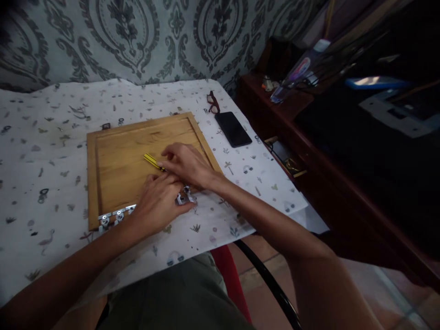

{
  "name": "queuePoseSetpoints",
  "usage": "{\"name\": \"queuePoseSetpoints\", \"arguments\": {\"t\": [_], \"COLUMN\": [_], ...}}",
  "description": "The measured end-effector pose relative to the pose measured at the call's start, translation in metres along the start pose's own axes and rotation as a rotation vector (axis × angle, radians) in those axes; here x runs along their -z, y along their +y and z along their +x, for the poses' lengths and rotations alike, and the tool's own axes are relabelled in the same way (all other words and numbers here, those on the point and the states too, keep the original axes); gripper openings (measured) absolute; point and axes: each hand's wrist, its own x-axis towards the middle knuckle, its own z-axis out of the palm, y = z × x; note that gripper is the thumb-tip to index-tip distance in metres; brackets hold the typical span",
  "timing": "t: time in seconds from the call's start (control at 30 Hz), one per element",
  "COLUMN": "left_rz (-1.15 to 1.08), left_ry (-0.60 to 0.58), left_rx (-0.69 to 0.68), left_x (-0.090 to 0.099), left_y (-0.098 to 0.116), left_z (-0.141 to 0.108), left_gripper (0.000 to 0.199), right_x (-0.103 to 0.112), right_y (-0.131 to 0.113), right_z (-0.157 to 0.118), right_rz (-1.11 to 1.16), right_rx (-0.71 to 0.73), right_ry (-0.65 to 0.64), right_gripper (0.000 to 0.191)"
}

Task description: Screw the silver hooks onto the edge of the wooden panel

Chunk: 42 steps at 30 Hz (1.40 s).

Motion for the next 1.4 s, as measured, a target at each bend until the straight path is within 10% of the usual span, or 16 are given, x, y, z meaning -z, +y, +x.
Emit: {"name": "queuePoseSetpoints", "arguments": {"t": [0.3, 0.5, 0.63, 0.9, 1.4], "left_rz": [-0.020, -0.022, -0.022, 0.010, -0.002], "left_ry": [-0.069, -0.069, -0.048, -0.028, -0.055], "left_rx": [0.040, 0.040, 0.011, -0.015, 0.001], "left_x": [0.007, 0.006, 0.004, 0.001, 0.004], "left_y": [0.003, 0.003, 0.002, 0.000, 0.001], "left_z": [0.001, 0.002, 0.001, 0.000, 0.001], "left_gripper": [0.037, 0.034, 0.034, 0.036, 0.036], "right_x": [-0.016, 0.009, 0.018, -0.004, -0.001], "right_y": [-0.009, 0.004, 0.015, 0.013, 0.009], "right_z": [0.046, 0.018, -0.025, -0.070, -0.072], "right_rz": [-0.165, 0.169, 0.174, 0.192, 0.257], "right_rx": [-0.036, 0.020, 0.080, 0.011, 0.025], "right_ry": [-0.248, 0.290, 0.564, 0.750, 0.614], "right_gripper": [0.021, 0.008, 0.044, 0.046, 0.037]}}
